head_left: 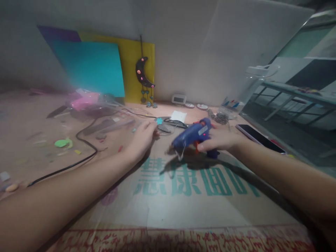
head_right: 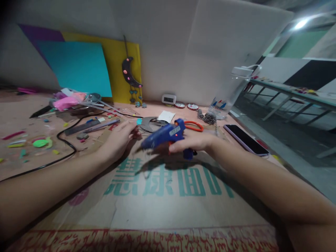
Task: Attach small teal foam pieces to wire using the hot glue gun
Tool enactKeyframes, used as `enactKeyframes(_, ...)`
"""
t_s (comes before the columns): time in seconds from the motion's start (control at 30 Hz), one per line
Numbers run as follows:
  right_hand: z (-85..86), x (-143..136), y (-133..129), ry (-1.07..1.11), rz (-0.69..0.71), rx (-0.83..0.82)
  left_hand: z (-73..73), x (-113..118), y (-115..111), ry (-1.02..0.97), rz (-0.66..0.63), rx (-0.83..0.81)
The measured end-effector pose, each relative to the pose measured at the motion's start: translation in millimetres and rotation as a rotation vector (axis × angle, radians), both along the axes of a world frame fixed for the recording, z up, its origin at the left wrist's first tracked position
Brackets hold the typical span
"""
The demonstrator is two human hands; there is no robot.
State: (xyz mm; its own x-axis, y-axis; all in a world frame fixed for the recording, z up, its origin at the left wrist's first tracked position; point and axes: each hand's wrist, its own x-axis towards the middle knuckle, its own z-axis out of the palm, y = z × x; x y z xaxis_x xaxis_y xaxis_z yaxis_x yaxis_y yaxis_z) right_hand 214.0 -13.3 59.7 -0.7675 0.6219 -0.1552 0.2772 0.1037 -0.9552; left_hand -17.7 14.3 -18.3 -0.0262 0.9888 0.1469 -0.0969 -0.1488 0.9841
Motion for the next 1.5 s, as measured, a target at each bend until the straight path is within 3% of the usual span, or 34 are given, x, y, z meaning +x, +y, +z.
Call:
enactKeyframes(0.07, -4.7, 1.5, -3.5, -0.031, 0.179, -0.176, -0.3, -0.5, -0.4, 0.005, -0.039, 0.006)
enactKeyframes(0.13, -8.8, 3.1, -4.7, 0.058, 0.179, -0.201, 1.6, -0.7, -2.6, 0.036, -0.05, 0.024)
enactKeyframes(0.3, -21.9, 5.1, 2.0, 0.386, -0.345, 0.172, 11.5, -0.1, -14.1, 0.31, -0.078, 0.074)
enactKeyframes(0.37, -30.1, 6.3, 2.0, 0.382, -0.521, 0.291, 14.8, 0.5, -18.5, 0.372, -0.115, 0.082)
enactKeyframes(0.47, -39.6, 10.7, -6.5, 0.184, -0.627, 0.437, 18.0, 1.6, -23.5, 0.454, -0.142, 0.097)
enactKeyframes(0.57, -41.9, 16.6, -20.2, -0.062, -0.637, 0.564, 19.5, 2.3, -27.1, 0.539, -0.156, 0.151)
enactKeyframes(0.7, -42.3, 18.1, -31.9, -0.203, -0.633, 0.613, 18.1, 2.5, -28.2, 0.584, -0.177, 0.218)
enactKeyframes(0.9, -43.5, 10.6, -32.8, -0.263, -0.601, 0.653, 16.9, 1.5, -26.7, 0.602, -0.139, 0.204)
enactKeyframes(1.17, -39.7, 5.6, -32.1, -0.249, -0.667, 0.683, 21.4, 1.9, -30.2, 0.609, -0.126, 0.189)
enactKeyframes(1.5, -38.9, 1.6, -31.6, -0.278, -0.675, 0.714, 18.5, 1.1, -30.8, 0.674, -0.119, 0.301)
